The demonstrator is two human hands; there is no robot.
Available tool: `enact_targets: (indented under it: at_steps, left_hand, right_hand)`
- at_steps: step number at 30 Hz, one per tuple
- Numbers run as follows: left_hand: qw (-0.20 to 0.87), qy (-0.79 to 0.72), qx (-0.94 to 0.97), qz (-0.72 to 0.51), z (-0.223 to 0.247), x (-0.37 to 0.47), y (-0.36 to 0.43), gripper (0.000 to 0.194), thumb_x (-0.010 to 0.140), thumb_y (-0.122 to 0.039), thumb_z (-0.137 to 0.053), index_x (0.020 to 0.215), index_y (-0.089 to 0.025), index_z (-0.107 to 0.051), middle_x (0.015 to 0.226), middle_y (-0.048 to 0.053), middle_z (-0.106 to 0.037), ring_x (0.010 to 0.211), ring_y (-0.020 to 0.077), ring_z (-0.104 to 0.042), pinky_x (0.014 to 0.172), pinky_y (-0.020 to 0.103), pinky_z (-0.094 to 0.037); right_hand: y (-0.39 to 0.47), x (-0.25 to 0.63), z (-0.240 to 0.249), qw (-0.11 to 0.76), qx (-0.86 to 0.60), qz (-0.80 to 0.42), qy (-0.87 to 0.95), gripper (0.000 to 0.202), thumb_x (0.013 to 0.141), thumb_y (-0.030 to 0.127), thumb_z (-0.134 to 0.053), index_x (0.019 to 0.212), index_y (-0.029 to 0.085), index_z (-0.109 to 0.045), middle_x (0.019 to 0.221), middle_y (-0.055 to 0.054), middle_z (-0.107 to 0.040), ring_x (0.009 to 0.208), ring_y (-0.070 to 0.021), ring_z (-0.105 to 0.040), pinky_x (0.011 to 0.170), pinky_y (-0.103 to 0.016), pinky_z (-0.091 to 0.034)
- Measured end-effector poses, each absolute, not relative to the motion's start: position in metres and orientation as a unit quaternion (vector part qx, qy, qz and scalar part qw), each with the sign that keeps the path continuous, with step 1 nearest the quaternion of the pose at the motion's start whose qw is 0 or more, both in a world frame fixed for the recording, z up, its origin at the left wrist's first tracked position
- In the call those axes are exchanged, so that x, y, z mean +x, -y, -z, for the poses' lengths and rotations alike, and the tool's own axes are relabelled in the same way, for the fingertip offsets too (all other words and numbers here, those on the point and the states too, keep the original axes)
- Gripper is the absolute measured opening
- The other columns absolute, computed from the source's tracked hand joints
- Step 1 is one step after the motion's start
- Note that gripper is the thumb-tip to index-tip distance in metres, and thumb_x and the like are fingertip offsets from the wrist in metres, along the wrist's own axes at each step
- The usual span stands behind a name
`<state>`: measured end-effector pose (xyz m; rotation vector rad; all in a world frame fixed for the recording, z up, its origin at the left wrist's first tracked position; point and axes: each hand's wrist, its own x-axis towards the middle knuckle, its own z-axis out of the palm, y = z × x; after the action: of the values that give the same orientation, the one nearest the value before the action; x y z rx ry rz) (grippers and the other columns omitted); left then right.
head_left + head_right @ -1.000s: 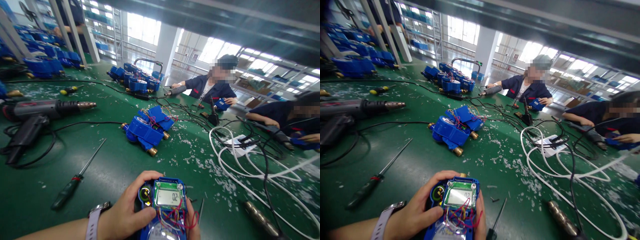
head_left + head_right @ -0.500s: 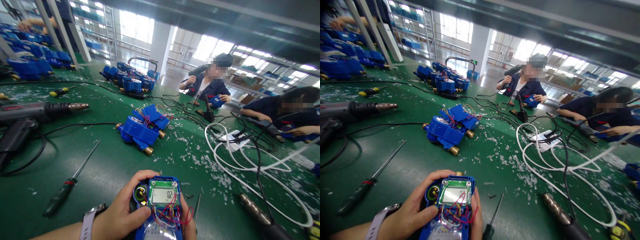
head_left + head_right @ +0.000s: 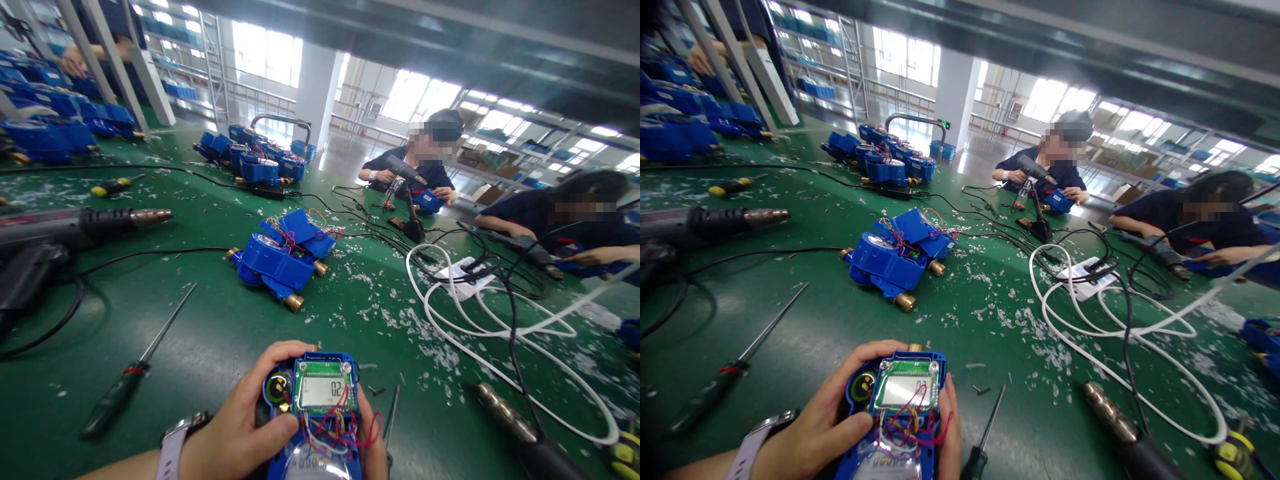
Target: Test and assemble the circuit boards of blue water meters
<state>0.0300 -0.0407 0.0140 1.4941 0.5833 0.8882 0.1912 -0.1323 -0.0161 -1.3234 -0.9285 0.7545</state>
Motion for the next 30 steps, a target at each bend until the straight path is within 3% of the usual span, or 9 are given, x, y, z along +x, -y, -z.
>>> enact_targets:
  at_steps: [7,15,19,24,30]
  left_hand:
    - [0.608,-0.251,0.651,-0.379,-0.015,0.031,0.04,0.053,0.087,-0.046,-0.059,0.134,-0.029,-0.039,0.137,0.008,-0.051,0.126,0.0297,-0.049,0.104,0.04,-0.044]
    - [0.605,-0.252,0.652,-0.381,-0.014,0.03,0.04,0.054,0.088,-0.047,-0.058,0.135,-0.029,-0.039,0.137,0.008,-0.05,0.124,0.0292,-0.05,0.104,0.039,-0.044]
    - [0.612,-0.248,0.647,-0.381,-0.014,0.03,0.041,0.054,0.088,-0.047,-0.058,0.135,-0.028,-0.038,0.136,0.008,-0.05,0.124,0.029,-0.051,0.104,0.039,-0.043]
    - [0.617,-0.249,0.643,-0.38,-0.014,0.03,0.042,0.055,0.088,-0.049,-0.058,0.134,-0.028,-0.039,0.138,0.008,-0.048,0.124,0.0288,-0.051,0.105,0.039,-0.042]
    - [0.624,-0.242,0.64,-0.377,-0.014,0.031,0.04,0.055,0.089,-0.048,-0.058,0.135,-0.028,-0.037,0.138,0.008,-0.048,0.125,0.0282,-0.051,0.105,0.038,-0.043]
  right_hand:
    - [0.13,0.206,0.051,0.64,-0.563,-0.339,0.398,0.072,0.065,0.075,-0.073,0.121,0.03,-0.065,0.138,-0.004,-0.053,0.129,-0.0406,-0.042,0.108,-0.059,-0.033]
    - [0.129,0.21,0.061,0.635,-0.571,-0.324,0.408,0.044,0.084,0.055,-0.069,0.119,0.028,-0.066,0.134,-0.006,-0.056,0.127,-0.035,-0.046,0.107,-0.054,-0.036]
    - [0.129,0.213,0.066,0.641,-0.562,-0.351,0.387,0.047,0.084,0.06,-0.066,0.118,0.029,-0.066,0.133,-0.005,-0.057,0.127,-0.0361,-0.046,0.107,-0.056,-0.035]
    - [0.129,0.216,0.067,0.654,-0.559,-0.358,0.364,0.039,0.094,0.057,-0.052,0.119,0.031,-0.065,0.129,-0.003,-0.061,0.125,-0.0338,-0.049,0.107,-0.056,-0.037]
    - [0.127,0.218,0.068,0.625,-0.586,-0.343,0.384,0.038,0.082,0.05,-0.07,0.112,0.026,-0.07,0.129,-0.008,-0.06,0.125,-0.0356,-0.048,0.107,-0.054,-0.036]
